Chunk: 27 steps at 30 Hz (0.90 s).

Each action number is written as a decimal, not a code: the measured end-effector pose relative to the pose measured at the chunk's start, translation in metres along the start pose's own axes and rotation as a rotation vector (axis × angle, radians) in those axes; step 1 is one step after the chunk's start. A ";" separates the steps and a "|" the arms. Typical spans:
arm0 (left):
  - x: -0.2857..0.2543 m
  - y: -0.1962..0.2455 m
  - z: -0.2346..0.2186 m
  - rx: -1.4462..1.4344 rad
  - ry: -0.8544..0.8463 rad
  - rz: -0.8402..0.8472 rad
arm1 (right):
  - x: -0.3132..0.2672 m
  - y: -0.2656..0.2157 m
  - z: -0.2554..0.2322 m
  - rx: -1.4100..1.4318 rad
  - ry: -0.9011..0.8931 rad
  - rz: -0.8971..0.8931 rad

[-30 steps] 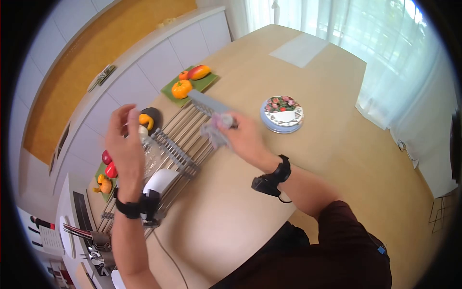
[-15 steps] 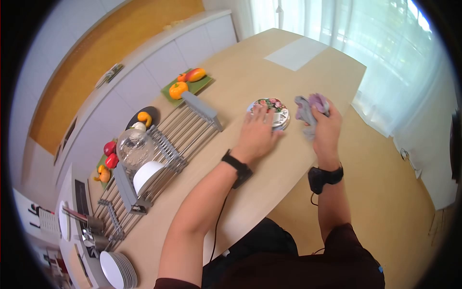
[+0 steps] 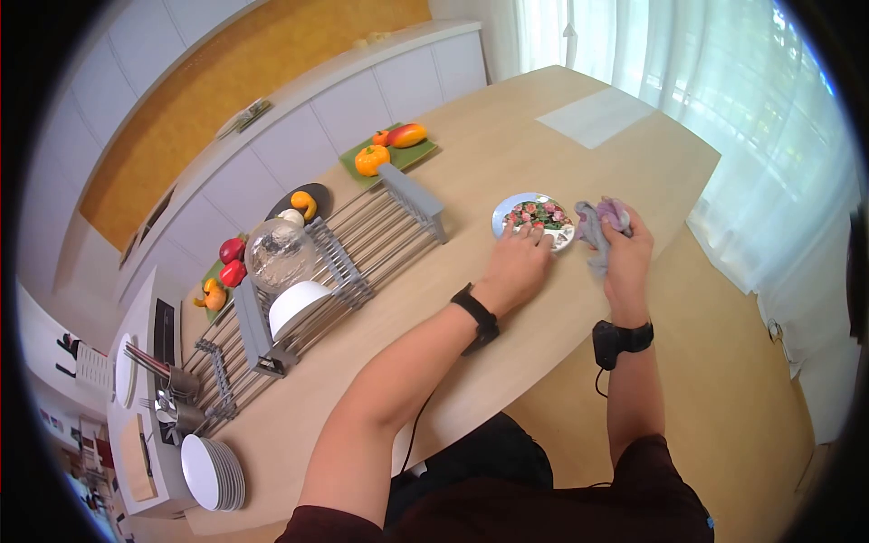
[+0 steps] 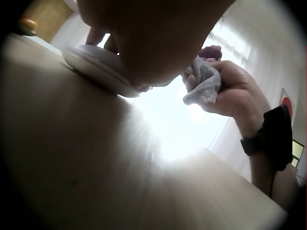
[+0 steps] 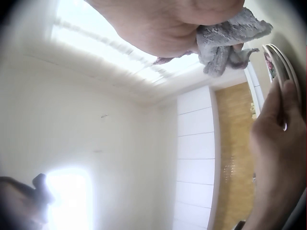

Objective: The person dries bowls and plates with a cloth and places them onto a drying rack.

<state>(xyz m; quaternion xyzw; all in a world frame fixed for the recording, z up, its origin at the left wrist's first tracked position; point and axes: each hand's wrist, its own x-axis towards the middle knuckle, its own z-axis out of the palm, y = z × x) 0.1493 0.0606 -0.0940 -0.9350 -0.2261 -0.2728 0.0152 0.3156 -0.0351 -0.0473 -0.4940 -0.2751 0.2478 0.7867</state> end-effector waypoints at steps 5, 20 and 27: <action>0.008 0.002 -0.026 -0.194 0.164 -0.075 | 0.002 0.011 0.007 -0.048 0.043 -0.116; -0.126 -0.031 -0.203 -1.380 0.516 -0.857 | -0.115 -0.019 0.186 -0.558 -0.689 -1.088; -0.187 -0.051 -0.232 -1.410 0.544 -0.850 | -0.115 -0.002 0.241 -0.462 -0.715 -0.432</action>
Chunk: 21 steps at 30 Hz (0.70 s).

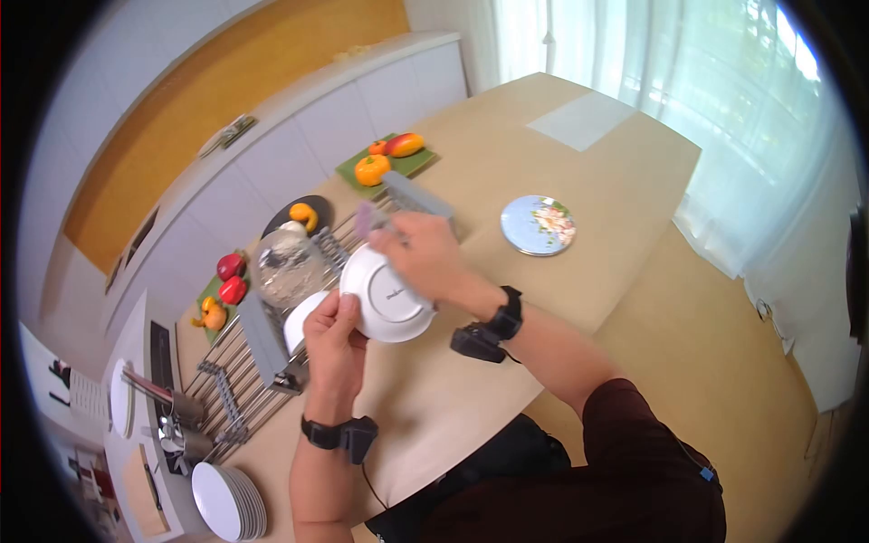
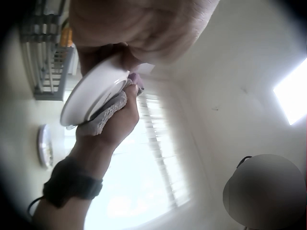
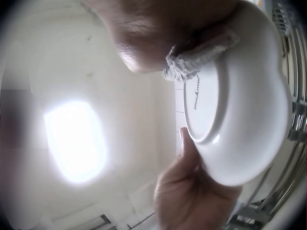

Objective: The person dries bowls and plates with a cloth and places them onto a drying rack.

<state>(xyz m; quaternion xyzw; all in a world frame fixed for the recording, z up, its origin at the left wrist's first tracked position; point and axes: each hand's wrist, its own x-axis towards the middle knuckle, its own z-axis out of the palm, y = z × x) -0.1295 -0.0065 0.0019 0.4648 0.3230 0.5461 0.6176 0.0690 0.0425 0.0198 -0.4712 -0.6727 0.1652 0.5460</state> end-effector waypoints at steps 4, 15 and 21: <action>0.000 -0.012 -0.009 -0.131 0.097 0.100 | -0.003 0.035 0.033 0.692 0.029 0.332; 0.002 -0.049 0.012 0.706 0.213 0.508 | -0.042 0.030 0.058 1.700 -0.252 0.850; 0.005 -0.032 0.013 1.309 0.195 1.086 | -0.038 0.011 0.037 1.861 -0.367 0.654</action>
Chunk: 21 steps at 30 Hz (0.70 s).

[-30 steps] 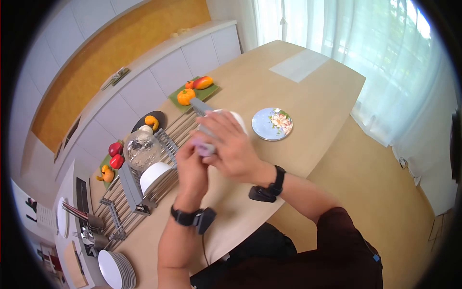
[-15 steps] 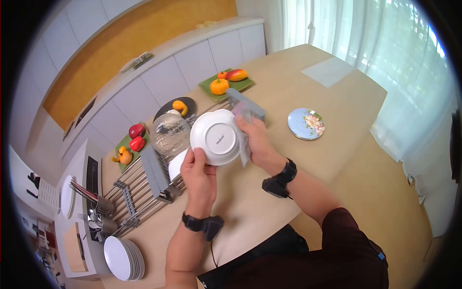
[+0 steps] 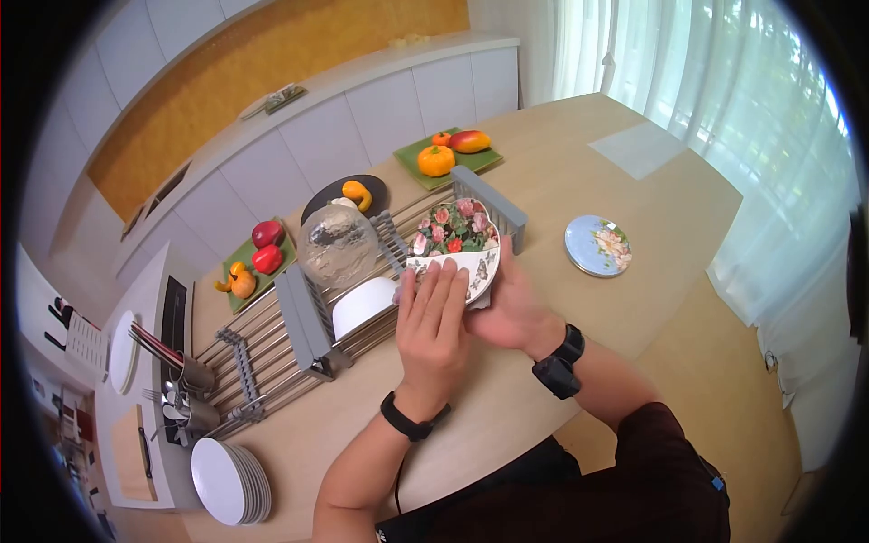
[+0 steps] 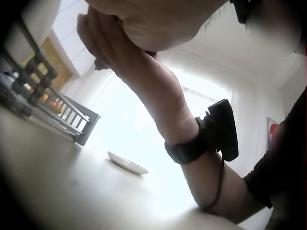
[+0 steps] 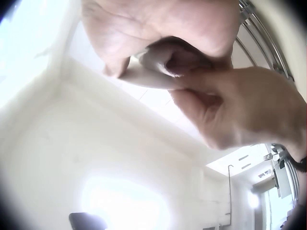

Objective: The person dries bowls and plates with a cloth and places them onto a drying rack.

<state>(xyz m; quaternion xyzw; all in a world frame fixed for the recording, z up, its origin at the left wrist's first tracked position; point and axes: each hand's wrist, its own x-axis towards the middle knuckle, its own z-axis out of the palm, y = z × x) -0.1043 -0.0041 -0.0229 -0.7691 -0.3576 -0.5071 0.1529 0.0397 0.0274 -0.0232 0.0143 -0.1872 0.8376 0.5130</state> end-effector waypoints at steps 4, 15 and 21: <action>0.007 0.010 -0.016 0.158 -0.052 0.039 | -0.008 -0.009 -0.003 -0.094 -0.191 0.054; 0.022 -0.007 -0.041 -0.068 -0.031 -0.030 | -0.003 -0.030 0.009 -0.529 0.025 -0.040; 0.039 -0.031 -0.065 -1.102 -0.512 -0.961 | -0.008 -0.039 0.007 -0.779 0.014 0.064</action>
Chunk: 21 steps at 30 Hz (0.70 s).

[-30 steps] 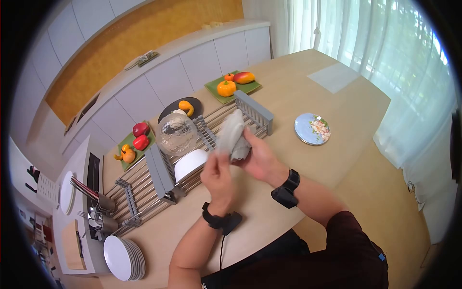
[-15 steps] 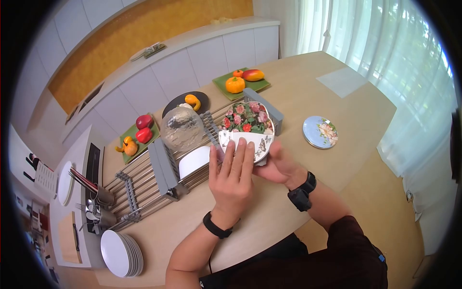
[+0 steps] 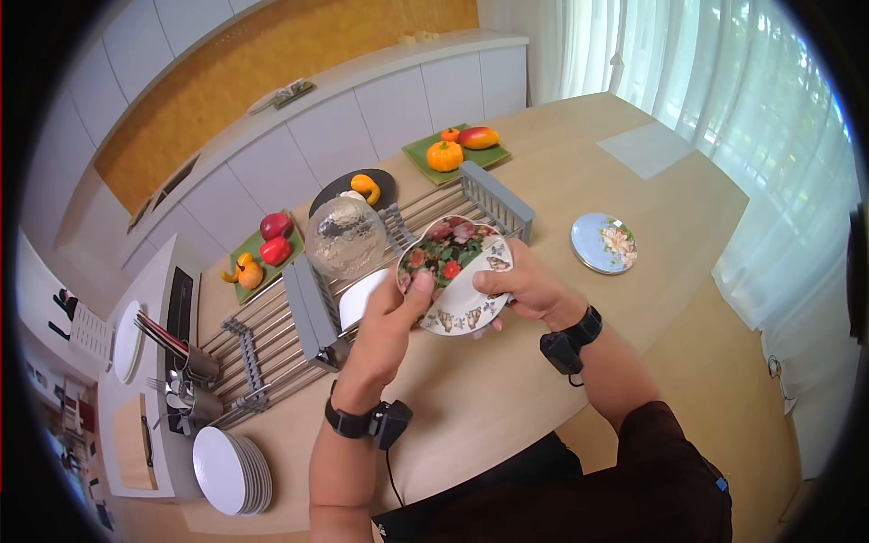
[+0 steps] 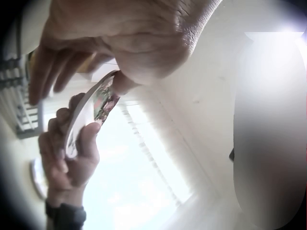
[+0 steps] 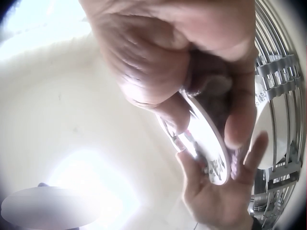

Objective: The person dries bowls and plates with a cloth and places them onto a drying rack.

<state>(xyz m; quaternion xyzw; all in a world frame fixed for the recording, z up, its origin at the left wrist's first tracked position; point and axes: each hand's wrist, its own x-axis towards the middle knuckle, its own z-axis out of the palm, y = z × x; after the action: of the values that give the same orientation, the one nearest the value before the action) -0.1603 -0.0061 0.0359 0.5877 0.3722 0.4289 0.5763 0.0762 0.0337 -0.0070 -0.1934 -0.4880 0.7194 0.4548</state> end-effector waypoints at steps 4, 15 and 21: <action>-0.002 -0.004 0.012 -0.232 -0.029 -0.161 | 0.015 0.023 0.001 -0.235 0.525 -0.134; 0.002 -0.022 0.016 -0.484 0.149 -0.039 | 0.002 0.020 0.038 -1.586 0.442 -0.749; -0.001 -0.025 0.004 0.355 0.417 0.497 | 0.006 0.025 0.031 -1.465 0.231 -0.821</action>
<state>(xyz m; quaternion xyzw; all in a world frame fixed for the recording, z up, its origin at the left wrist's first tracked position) -0.1552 -0.0076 0.0109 0.6509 0.3963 0.5951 0.2551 0.0389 0.0191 -0.0140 -0.3189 -0.8129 -0.0247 0.4866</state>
